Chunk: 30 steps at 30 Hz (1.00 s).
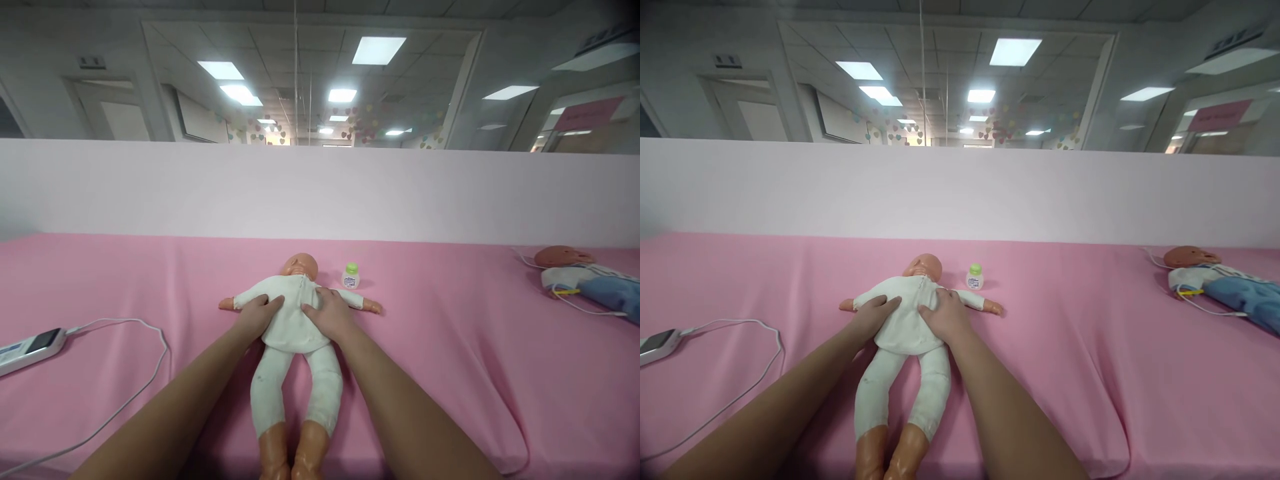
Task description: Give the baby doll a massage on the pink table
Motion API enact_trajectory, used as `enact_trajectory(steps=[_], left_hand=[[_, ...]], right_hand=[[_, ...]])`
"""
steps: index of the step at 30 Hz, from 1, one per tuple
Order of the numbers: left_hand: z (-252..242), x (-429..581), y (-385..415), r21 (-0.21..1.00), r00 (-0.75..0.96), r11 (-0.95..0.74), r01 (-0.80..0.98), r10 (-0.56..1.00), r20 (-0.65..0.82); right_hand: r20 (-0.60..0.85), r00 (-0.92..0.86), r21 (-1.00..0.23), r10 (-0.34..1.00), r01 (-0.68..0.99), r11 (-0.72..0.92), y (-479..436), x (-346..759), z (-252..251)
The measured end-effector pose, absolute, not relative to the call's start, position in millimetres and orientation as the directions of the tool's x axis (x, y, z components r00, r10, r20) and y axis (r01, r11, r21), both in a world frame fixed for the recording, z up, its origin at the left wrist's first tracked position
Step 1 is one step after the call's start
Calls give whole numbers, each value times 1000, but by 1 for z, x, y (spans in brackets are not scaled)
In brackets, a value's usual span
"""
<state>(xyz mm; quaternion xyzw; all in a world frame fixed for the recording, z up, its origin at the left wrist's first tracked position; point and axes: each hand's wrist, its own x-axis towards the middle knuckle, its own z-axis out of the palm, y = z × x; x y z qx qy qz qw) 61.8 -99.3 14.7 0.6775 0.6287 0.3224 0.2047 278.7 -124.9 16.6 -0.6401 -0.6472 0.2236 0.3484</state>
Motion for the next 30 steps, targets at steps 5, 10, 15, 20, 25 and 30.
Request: enact_trajectory(steps=[5, 10, 15, 20, 25, 30], left_hand=[[24, 68, -107, 707, -50, -53, 706, 991, 124], [37, 74, -116, 649, -78, -41, 760, 985, 154], [51, 84, -126, 579, -53, -92, 810, 972, 229], [69, 94, -140, 508, 10, -206, 836, 932, 363], [83, 108, -157, 435, 94, -308, 846, 890, 447], [90, 124, -169, 387, 221, -428, 816, 851, 476]], right_hand=[[296, -42, -696, 954, 675, 246, -131, 276, 20], [336, -69, -677, 939, 675, 292, -131, 275, 21], [415, 27, -754, 910, 570, 327, -126, 272, 16], [433, 105, -823, 895, 450, 346, -125, 268, 13], [302, 75, -951, 950, 98, 295, -127, 264, 15], [340, -67, -921, 938, -226, 318, -139, 256, 15]])
